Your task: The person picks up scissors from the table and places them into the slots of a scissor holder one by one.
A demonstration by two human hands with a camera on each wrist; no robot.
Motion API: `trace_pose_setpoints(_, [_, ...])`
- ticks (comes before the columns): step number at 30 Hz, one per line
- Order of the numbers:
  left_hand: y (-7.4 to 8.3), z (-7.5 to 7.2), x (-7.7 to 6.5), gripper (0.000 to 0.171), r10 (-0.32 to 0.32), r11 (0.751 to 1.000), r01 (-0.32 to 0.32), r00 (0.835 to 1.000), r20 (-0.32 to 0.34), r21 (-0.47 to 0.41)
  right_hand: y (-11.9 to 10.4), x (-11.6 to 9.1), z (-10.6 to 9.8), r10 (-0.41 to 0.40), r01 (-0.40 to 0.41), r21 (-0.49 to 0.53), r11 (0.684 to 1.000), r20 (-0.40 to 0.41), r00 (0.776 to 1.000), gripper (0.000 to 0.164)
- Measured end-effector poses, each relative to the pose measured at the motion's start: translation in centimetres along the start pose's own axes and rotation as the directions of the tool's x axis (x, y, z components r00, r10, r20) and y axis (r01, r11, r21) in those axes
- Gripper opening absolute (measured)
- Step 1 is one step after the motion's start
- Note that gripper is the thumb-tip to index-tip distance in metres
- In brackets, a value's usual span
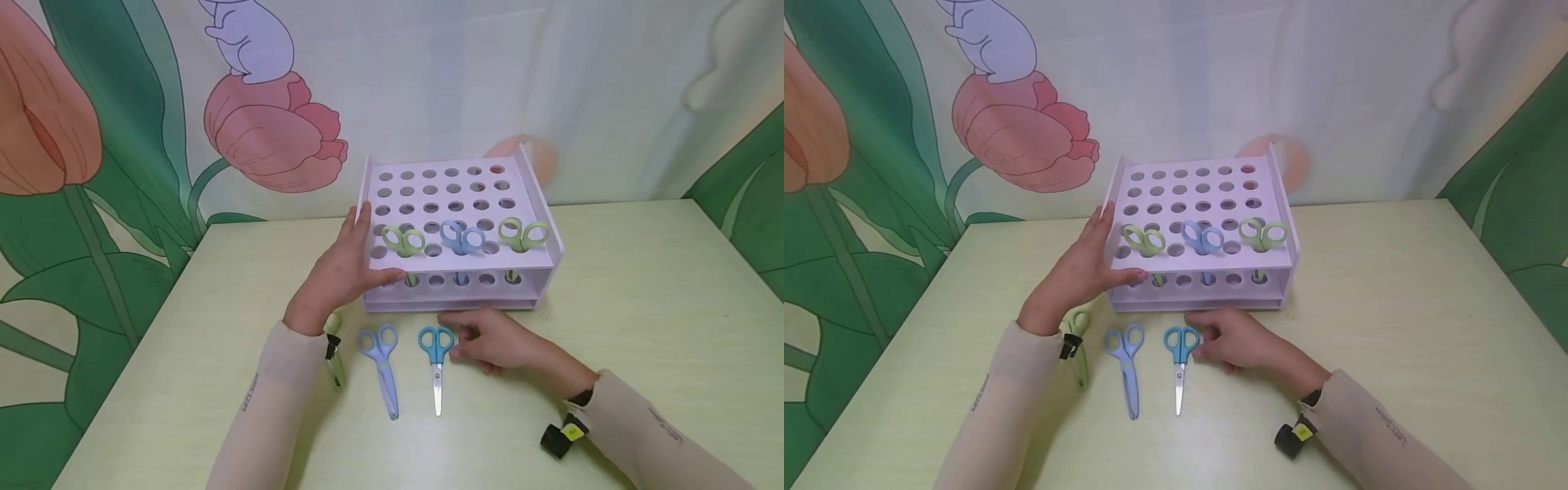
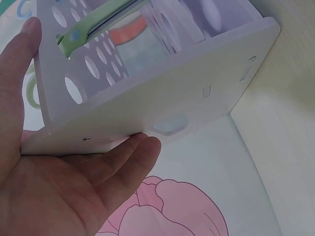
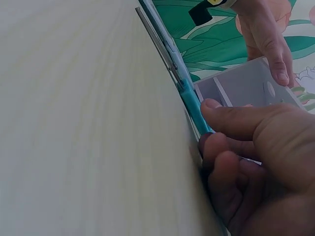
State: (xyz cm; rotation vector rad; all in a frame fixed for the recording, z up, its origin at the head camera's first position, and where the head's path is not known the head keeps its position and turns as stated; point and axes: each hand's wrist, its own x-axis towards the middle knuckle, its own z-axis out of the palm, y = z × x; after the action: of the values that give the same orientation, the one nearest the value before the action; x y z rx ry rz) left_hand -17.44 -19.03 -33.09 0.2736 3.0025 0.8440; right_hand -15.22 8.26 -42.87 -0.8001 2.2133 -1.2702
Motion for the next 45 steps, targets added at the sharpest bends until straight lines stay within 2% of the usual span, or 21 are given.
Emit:
trace_pose_setpoints(10, [0.1,0.0,0.2,0.127,0.000,1.000,0.000,1.000,0.000,-0.013,-0.1,0.4,0.4,-0.023,0.020,-0.123,0.992,-0.024,0.999,0.059])
trace_pose_setpoints(15, [-0.1,0.0,0.0,0.126,0.004,1.000,-0.004,1.000,-0.002,-0.011,0.0,0.5,0.7,-0.059,0.052,-0.202,0.978,-0.030,0.998,0.046])
trace_pose_setpoints(18, [-0.1,0.1,0.0,0.126,-0.003,1.000,0.003,1.000,0.001,-0.017,-0.2,0.5,0.5,-0.051,0.045,-0.209,0.977,-0.021,0.998,0.038])
trace_pose_setpoints(23, [-0.2,0.3,-0.2,0.126,-0.035,0.999,0.035,0.999,0.012,-0.006,-0.7,0.1,0.2,-0.003,0.006,-0.138,0.990,0.021,1.000,0.033])
trace_pose_setpoints(27, [-0.2,0.3,0.0,0.125,-0.038,0.999,0.038,0.999,0.009,0.007,-1.2,-0.1,-0.3,-0.009,0.010,-0.016,1.000,0.019,1.000,0.033])
trace_pose_setpoints(33, [-0.1,0.1,0.2,0.125,-0.037,0.999,0.037,0.999,0.001,0.014,-2.0,-0.2,-1.0,-0.041,0.041,0.199,0.979,-0.006,0.999,0.034])
trace_pose_setpoints(37, [-0.2,0.1,0.2,0.125,-0.024,1.000,0.024,1.000,-0.005,0.015,-2.4,-0.2,-1.2,-0.059,0.066,0.256,0.964,-0.032,0.998,0.032])
trace_pose_setpoints(45, [-0.4,0.2,0.1,0.124,-0.012,1.000,0.012,1.000,-0.008,-0.005,-2.6,-0.3,-1.5,-0.125,0.141,0.301,0.943,-0.073,0.989,0.026])
